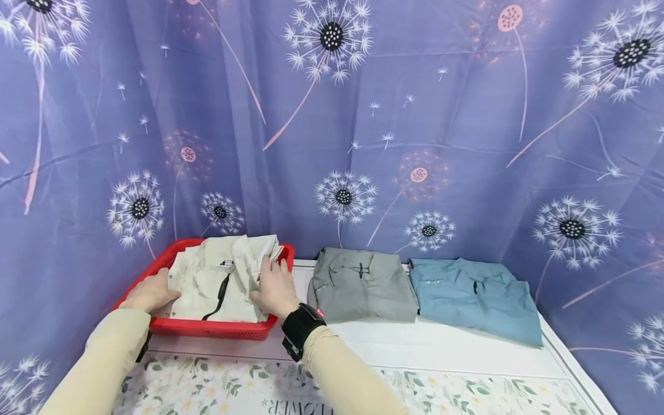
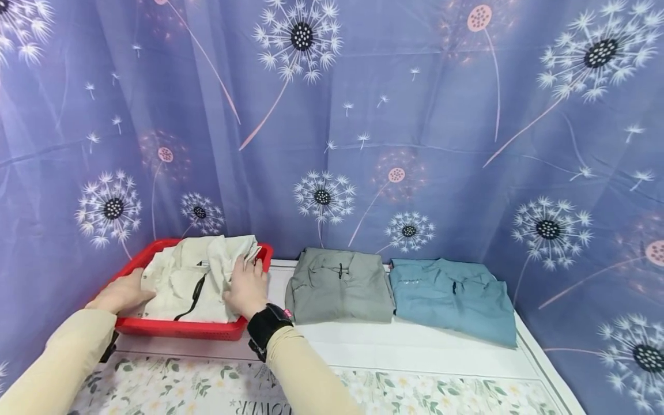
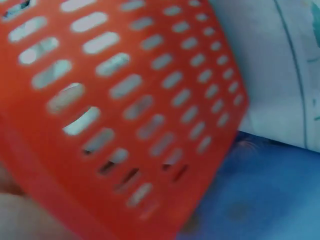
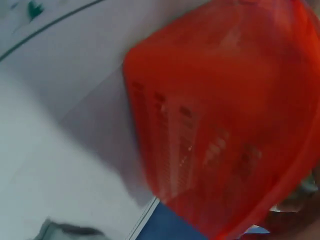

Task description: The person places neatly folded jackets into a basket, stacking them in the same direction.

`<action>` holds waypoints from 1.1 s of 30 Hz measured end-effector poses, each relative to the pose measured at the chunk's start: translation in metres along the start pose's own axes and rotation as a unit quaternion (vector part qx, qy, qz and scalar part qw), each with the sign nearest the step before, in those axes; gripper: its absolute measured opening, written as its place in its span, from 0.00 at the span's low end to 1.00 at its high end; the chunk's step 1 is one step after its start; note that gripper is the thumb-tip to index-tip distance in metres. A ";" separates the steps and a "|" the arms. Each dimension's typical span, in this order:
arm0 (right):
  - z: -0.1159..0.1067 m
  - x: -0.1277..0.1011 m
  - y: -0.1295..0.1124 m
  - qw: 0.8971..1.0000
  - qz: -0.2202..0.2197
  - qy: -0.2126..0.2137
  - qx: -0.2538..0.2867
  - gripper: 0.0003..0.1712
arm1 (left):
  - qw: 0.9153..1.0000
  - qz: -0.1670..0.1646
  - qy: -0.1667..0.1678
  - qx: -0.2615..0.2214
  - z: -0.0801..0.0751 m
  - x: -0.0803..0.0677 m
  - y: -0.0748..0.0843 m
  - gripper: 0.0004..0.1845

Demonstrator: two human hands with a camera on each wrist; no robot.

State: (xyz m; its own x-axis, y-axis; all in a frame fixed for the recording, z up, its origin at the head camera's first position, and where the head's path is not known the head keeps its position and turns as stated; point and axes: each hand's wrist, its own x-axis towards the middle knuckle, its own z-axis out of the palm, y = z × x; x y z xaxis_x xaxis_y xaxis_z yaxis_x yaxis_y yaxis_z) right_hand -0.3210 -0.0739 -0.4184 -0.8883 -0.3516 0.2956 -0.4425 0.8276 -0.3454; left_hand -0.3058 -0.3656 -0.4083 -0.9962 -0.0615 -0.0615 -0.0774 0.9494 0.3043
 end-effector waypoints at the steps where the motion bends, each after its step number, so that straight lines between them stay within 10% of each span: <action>1: -0.002 -0.001 0.003 1.000 -0.001 -0.008 0.004 0.51 | 1.000 0.005 0.009 -0.003 0.000 0.000 0.001 0.42; 17: -0.063 -0.030 0.055 0.993 -0.015 -0.074 0.091 0.49 | 0.986 0.123 0.114 0.001 -0.001 0.004 0.067 0.40; 33: -0.106 -0.095 0.137 0.992 -0.060 -0.091 0.058 0.40 | 0.973 0.192 0.124 0.042 0.015 -0.019 0.153 0.31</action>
State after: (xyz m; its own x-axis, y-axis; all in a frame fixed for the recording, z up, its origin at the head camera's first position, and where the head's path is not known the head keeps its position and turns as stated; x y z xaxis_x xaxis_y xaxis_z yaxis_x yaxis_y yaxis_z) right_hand -0.2836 0.1191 -0.3994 -0.8317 -0.5258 0.1780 -0.5474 0.7233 -0.4210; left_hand -0.2983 -0.2149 -0.3749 -0.9309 0.2406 0.2750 0.2956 0.9383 0.1797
